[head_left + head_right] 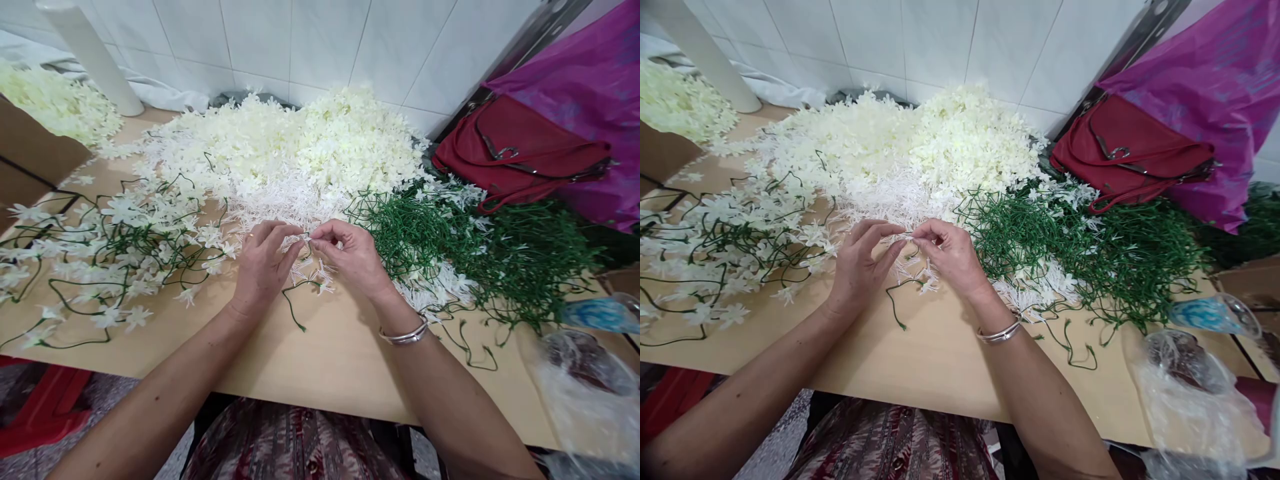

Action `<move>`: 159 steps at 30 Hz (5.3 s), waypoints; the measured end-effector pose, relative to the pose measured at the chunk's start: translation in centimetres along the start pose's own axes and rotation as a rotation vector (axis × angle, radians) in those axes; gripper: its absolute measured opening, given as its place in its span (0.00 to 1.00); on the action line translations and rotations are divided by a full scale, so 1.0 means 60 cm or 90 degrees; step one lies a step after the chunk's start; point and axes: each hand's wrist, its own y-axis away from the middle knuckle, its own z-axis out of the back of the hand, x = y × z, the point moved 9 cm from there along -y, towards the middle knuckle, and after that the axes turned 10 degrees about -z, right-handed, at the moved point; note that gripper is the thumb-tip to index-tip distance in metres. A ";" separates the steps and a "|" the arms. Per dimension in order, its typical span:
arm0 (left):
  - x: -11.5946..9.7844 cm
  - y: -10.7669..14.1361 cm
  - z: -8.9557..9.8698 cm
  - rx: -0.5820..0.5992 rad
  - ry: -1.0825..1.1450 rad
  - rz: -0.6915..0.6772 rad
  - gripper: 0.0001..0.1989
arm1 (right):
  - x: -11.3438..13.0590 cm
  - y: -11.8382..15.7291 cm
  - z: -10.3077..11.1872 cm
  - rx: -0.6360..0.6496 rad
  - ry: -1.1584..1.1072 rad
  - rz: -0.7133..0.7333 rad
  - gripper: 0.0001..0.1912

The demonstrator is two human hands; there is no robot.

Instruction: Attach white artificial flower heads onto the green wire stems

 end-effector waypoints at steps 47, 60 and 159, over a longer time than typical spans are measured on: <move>-0.030 0.004 -0.039 0.138 0.086 -0.086 0.08 | -0.037 -0.005 0.092 -0.301 -0.139 0.013 0.04; 0.022 -0.106 -0.085 0.144 0.032 0.056 0.10 | -0.040 -0.002 0.082 -0.293 -0.150 0.003 0.08; -0.008 -0.017 0.009 0.051 0.093 0.034 0.04 | -0.036 -0.004 -0.030 -0.005 -0.293 -0.110 0.10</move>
